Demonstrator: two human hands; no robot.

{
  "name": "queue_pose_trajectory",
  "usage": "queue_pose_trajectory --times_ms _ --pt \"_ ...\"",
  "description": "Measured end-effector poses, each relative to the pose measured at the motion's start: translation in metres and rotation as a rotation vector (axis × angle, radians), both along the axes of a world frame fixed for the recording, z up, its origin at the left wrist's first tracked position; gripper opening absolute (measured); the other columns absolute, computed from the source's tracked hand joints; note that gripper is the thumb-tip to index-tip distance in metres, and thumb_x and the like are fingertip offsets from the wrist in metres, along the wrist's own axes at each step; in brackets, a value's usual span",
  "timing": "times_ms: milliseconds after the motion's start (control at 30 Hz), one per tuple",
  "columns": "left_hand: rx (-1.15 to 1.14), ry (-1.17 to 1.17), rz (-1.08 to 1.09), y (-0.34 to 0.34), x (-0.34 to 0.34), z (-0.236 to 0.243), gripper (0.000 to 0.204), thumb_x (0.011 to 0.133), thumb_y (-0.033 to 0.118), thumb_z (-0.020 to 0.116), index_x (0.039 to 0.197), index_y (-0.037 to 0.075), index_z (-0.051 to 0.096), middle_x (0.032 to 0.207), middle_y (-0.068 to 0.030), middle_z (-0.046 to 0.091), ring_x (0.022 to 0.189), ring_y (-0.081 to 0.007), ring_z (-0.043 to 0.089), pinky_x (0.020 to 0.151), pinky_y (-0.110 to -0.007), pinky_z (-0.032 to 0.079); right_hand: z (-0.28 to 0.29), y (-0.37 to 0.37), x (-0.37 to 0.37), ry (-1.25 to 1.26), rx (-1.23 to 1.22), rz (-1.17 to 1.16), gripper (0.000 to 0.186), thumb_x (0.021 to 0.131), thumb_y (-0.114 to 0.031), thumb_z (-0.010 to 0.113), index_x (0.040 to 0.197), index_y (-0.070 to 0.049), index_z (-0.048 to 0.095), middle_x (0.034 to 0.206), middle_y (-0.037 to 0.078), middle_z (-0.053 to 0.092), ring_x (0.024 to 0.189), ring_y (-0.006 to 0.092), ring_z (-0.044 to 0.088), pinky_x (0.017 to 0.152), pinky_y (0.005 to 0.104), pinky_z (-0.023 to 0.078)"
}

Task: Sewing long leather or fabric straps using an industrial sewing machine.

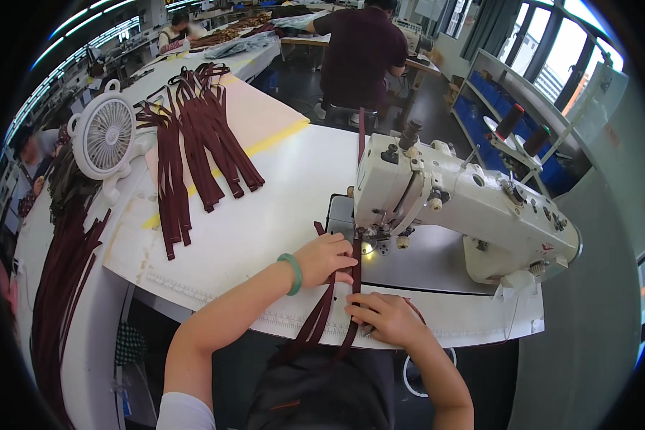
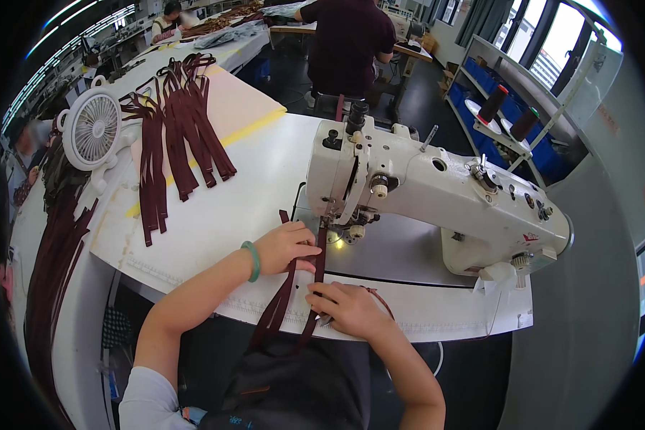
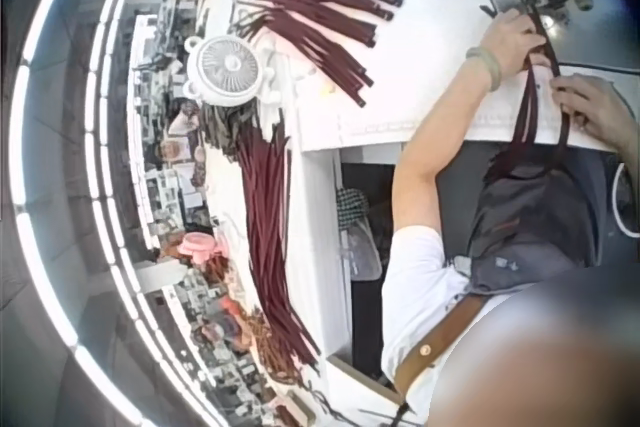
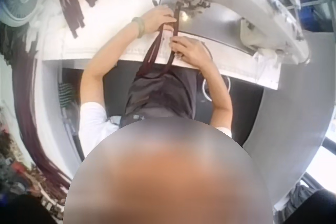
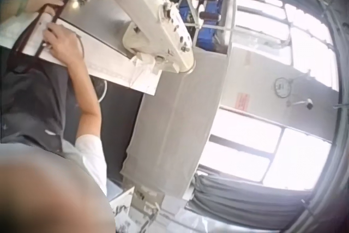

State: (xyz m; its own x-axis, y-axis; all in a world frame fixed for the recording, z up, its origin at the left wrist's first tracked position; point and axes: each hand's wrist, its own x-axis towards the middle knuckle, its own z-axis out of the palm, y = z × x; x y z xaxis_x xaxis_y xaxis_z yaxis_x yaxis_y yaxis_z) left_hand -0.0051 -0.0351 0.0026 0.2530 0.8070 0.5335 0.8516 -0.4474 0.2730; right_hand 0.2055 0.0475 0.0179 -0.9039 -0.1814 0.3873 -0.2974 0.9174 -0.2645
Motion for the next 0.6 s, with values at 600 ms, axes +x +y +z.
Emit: queue_pose_trajectory --times_ms 600 --pt "0.028 0.021 0.03 -0.0031 0.0044 -0.0016 0.029 0.064 0.02 0.071 0.085 0.003 0.062 0.087 -0.0059 0.056 0.081 -0.0225 0.051 0.072 -0.031 0.045 0.0025 -0.0035 0.0005 0.007 -0.043 -0.018 0.048 0.05 0.001 0.064 0.096 -0.009 0.057 0.106 0.003 0.056 0.08 0.0183 0.059 0.063 0.0313 0.049"
